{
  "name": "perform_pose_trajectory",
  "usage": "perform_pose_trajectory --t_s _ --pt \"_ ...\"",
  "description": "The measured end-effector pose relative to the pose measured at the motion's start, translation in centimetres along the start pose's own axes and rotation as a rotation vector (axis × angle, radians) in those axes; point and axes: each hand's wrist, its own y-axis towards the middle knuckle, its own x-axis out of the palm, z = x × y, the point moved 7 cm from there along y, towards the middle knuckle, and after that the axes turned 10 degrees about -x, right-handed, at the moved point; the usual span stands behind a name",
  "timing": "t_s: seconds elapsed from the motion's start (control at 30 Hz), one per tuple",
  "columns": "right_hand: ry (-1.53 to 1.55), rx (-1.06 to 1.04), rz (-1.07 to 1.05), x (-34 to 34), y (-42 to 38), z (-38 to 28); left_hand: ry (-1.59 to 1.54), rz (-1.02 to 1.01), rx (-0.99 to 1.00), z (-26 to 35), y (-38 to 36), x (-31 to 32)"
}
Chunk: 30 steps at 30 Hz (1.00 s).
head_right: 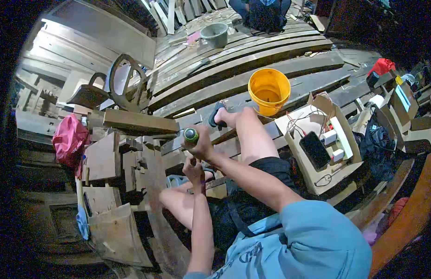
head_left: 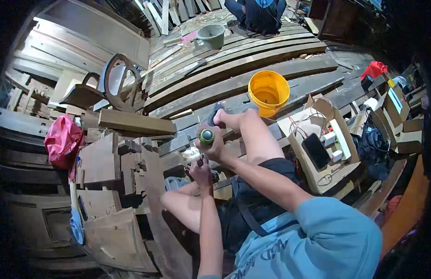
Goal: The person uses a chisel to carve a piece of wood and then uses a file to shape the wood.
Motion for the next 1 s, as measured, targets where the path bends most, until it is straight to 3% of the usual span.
perform_pose_trajectory --t_s 0.07,0.13,0.2,0.23,0.33,0.4,0.53,0.6,0.7,0.87,0.93,1.0 --pt "-0.023 -0.024 0.068 0.1 -0.3 0.5 -0.013 0.027 -0.019 -0.2 0.2 -0.2" --pt "0.004 0.056 -0.013 0.2 0.6 -0.7 -0.033 -0.003 -0.096 -0.8 0.3 -0.1" --pt "0.054 0.029 -0.072 0.7 0.6 -1.2 -0.125 -0.084 0.136 1.2 -0.3 0.2" --pt "0.054 0.038 -0.072 0.6 0.1 -0.8 -0.166 0.0 0.228 2.9 -1.1 -0.9" --pt "-0.07 0.013 -0.157 0.9 -1.1 1.4 -0.144 -0.044 0.17 2.1 -0.6 -0.1" --pt "-0.006 0.052 -0.126 0.9 -1.3 2.7 -0.218 -0.033 0.239 2.1 0.0 0.1" --pt "-0.045 0.094 0.067 0.2 -2.0 4.1 0.082 -0.034 0.039 -0.1 -0.2 0.6" --pt "-0.043 0.276 -0.301 0.5 -1.6 3.3 -0.192 -0.066 0.045 -0.6 0.2 0.8" --pt "-0.243 -0.03 0.041 -0.1 -1.6 2.5 -0.198 -0.052 0.057 0.0 0.1 0.7" --pt "0.015 0.025 0.077 -0.5 -0.7 0.7 -0.196 -0.069 0.081 1.2 -0.2 0.3" --pt "-0.053 -0.017 0.015 -0.8 0.2 -0.3 -0.142 -0.07 0.144 2.1 0.0 0.2" --pt "-0.008 0.006 0.048 -0.8 0.5 -0.6 -0.196 -0.048 0.043 0.0 0.4 0.7"
